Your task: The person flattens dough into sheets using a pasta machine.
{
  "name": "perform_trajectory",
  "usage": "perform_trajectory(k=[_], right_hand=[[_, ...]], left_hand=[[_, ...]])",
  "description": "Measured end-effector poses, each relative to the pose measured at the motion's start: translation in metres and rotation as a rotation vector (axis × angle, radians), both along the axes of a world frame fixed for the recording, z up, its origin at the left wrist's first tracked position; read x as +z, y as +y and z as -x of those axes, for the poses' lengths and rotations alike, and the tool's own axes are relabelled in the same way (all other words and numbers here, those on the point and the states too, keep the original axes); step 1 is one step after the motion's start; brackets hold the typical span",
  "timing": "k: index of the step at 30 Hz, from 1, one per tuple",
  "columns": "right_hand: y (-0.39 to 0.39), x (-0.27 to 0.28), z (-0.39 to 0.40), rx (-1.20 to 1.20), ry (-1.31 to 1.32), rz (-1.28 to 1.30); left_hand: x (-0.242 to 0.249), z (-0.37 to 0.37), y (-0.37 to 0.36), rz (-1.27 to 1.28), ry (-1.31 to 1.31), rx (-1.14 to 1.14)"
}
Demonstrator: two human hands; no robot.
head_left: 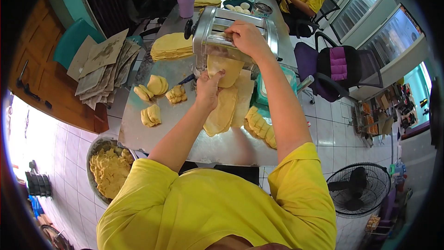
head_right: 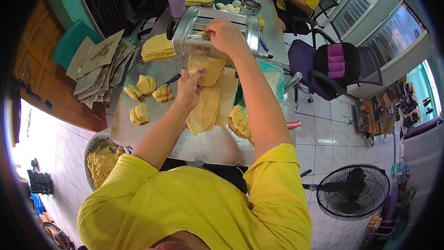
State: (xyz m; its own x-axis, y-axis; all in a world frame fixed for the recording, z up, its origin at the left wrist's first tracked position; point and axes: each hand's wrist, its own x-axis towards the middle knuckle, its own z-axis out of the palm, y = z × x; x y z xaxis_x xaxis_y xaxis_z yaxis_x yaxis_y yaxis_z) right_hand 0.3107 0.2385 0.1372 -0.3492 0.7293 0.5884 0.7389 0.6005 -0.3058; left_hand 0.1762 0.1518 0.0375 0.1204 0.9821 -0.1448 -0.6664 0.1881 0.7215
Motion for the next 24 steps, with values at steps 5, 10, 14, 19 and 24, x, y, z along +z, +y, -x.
perform_trajectory(k=[5, 10, 14, 19, 24], right_hand=[[0.003, 0.0, -0.003, 0.033, -0.058, 0.009], [0.001, 0.002, -0.002, 0.042, 0.053, -0.032], [0.001, 0.001, 0.0, -0.005, 0.166, 0.048], [0.001, 0.004, -0.002, -0.003, 0.068, 0.169], [0.003, 0.003, -0.002, 0.023, -0.007, 0.143]], left_hand=[[-0.001, -0.001, -0.013, 0.007, 0.004, -0.016], [0.0, -0.002, -0.022, 0.003, 0.096, 0.017], [-0.006, -0.006, -0.029, 0.019, 0.134, 0.042], [-0.005, -0.005, -0.036, 0.086, 0.17, 0.036], [-0.007, 0.0, -0.039, 0.106, 0.153, 0.01]])
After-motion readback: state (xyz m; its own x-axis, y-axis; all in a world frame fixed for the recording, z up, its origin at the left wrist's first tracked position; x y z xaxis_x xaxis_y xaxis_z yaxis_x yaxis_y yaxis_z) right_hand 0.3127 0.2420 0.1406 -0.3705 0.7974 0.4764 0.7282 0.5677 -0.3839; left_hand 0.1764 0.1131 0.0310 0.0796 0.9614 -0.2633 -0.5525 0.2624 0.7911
